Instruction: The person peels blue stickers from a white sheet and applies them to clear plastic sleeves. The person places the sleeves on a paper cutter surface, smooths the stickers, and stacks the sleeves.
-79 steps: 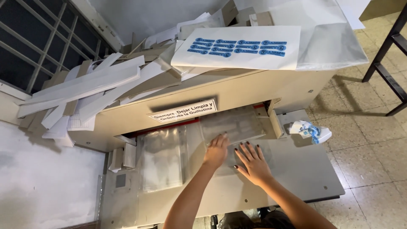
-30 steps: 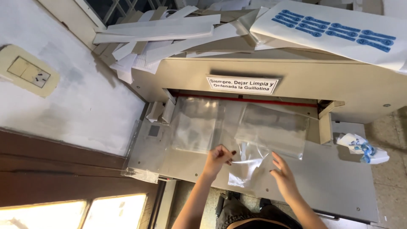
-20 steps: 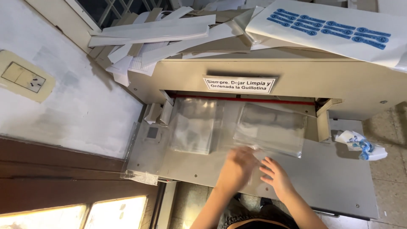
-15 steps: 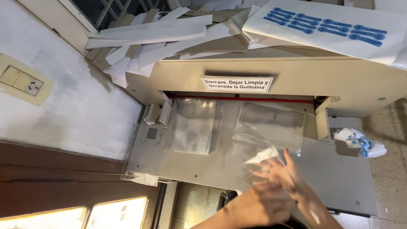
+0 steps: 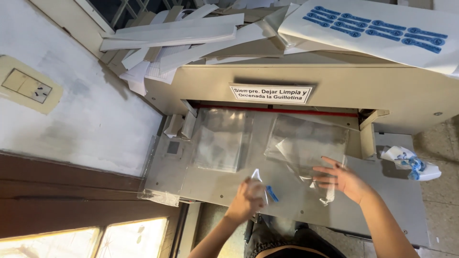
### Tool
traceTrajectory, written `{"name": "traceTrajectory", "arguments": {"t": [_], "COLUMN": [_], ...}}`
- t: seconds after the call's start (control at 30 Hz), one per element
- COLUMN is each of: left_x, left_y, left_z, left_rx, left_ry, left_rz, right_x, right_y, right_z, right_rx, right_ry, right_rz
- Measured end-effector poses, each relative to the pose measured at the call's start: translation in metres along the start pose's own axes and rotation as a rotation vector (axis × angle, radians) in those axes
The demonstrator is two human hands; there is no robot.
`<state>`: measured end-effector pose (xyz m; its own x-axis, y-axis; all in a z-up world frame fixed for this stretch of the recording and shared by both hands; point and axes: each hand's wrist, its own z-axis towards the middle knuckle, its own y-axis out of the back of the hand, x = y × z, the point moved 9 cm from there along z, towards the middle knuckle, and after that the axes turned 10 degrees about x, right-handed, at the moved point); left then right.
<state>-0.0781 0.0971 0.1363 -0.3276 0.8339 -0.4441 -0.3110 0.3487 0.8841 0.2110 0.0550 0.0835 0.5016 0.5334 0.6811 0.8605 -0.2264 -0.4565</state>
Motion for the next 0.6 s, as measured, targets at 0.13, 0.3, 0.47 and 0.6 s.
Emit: {"name": "traceTrajectory", "arguments": {"t": [0.13, 0.3, 0.47, 0.6], "left_x": [0.068, 0.194, 0.212, 0.29], "left_y": [-0.026, -0.043, -0.041, -0.094], "left_z": [0.012, 0.024, 0.083, 0.101], "left_rx": [0.034, -0.009, 0.08, 0.12], "left_ry": [0.093, 0.696, 0.903, 1.193], "left_rz": [-0.056, -0.112, 0.393, 0.783], "right_x": [-0.021, -0.029, -0.026, -0.043], "right_y": [0.057, 0.099, 0.074, 0.078], "right_z": [0.017, 0.006, -0.013, 0.004], "right_rx": [-0.208, -0.454, -0.464, -0.418], "right_ry": [0.054, 0.229, 0.278, 0.301], "right_rz": [-0.241, -0.177, 0.124, 0.413]}}
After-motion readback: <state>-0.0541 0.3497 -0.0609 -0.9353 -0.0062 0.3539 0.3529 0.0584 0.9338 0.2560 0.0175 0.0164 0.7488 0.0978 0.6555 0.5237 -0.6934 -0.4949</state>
